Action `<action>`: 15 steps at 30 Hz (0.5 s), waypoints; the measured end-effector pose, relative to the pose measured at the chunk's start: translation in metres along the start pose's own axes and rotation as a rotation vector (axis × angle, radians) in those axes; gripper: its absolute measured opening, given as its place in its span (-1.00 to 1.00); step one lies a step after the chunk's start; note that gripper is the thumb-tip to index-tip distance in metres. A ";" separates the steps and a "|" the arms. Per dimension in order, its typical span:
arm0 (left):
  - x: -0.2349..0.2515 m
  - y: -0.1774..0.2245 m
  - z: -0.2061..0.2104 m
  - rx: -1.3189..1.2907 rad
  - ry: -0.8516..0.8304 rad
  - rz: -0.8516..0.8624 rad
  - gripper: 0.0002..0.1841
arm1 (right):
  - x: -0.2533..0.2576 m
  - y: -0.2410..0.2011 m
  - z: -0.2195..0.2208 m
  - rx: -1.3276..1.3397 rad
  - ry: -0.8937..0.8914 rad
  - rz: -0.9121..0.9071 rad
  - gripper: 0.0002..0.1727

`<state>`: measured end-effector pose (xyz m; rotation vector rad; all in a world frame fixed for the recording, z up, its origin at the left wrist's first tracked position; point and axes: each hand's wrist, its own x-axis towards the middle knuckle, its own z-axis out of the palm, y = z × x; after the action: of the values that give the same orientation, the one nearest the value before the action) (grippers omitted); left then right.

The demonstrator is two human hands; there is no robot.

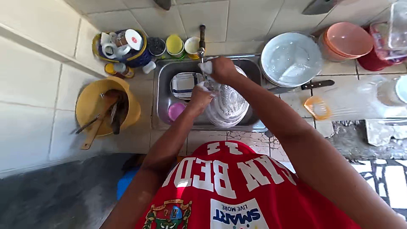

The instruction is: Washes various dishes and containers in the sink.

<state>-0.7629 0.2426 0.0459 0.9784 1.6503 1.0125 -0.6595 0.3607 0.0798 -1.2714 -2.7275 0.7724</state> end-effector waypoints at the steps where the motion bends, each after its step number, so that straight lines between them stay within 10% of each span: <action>1: 0.001 -0.005 0.000 -0.045 0.052 0.032 -0.65 | 0.007 0.012 0.004 0.076 0.034 -0.001 -0.58; 7: -0.007 -0.027 -0.020 -0.172 0.147 0.000 -0.67 | 0.014 0.094 0.027 0.432 0.088 0.332 -0.40; 15: 0.006 -0.013 -0.013 -0.075 -0.080 -0.067 -0.74 | 0.009 -0.030 0.008 -0.091 -0.105 0.027 -0.58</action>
<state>-0.7784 0.2413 0.0349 0.8968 1.5579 0.9715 -0.6887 0.3478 0.0844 -1.3248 -2.8650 0.7459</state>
